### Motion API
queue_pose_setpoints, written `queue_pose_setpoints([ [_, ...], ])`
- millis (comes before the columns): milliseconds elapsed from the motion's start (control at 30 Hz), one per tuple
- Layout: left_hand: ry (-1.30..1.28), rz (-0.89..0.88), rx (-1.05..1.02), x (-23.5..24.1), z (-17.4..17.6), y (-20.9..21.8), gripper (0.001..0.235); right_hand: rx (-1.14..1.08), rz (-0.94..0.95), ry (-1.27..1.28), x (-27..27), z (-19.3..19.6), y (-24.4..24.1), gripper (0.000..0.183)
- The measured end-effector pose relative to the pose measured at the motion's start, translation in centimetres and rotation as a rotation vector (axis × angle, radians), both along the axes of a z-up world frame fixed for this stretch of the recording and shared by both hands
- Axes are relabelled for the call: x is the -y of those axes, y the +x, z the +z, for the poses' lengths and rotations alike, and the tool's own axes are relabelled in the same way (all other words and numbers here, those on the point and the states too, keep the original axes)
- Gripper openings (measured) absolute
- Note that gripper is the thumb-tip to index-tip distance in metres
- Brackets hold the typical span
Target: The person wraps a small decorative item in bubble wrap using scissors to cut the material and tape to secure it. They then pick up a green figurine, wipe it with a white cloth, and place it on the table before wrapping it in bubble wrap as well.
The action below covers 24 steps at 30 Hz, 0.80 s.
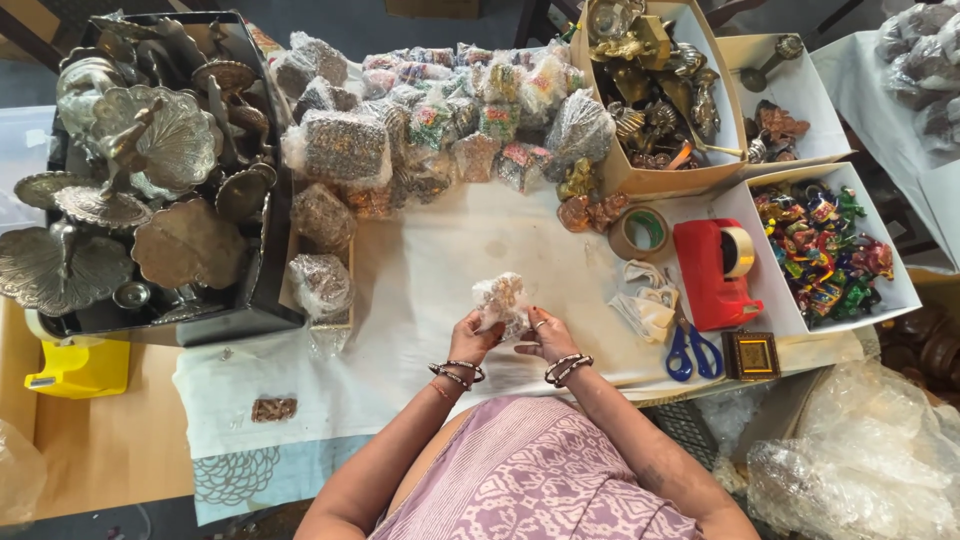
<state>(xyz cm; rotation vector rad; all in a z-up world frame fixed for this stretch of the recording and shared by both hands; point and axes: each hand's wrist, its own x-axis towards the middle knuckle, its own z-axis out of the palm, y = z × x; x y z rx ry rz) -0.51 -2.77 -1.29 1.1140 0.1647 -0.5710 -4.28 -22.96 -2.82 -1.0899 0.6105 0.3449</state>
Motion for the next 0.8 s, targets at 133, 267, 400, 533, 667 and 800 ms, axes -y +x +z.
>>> queue_pose_setpoints([
  [133, -0.001, -0.029, 0.002, -0.3, -1.2, 1.3, 0.024, 0.038, 0.114, -0.248, 0.9, 1.9, 0.5, 0.052],
  [267, 0.077, 0.014, -0.121, -0.9, -2.1, 4.7, 0.031, 0.328, 0.388, -1.519, 1.6, 6.3, 0.7, 0.051],
  [400, -0.003, 0.116, -0.223, -1.9, -4.9, 10.2, 0.031, 0.322, 0.659, -1.853, 2.2, 5.4, 0.2, 0.063],
  [533, -0.137, 0.180, -0.188, -2.9, -9.4, 18.8, 0.024, 0.405, 0.621, -1.989, 2.3, 4.6, -0.3, 0.065],
  [667, -0.153, 0.281, -0.141, -4.0, -9.4, 27.1, 0.020, 0.395, 0.635, -1.981, 2.3, 5.0, -0.4, 0.065],
  [800, -0.067, 0.391, -0.137, -4.6, -7.0, 31.6, 0.015, 0.468, 0.580, -1.956, 2.3, 5.2, -0.5, 0.065],
])
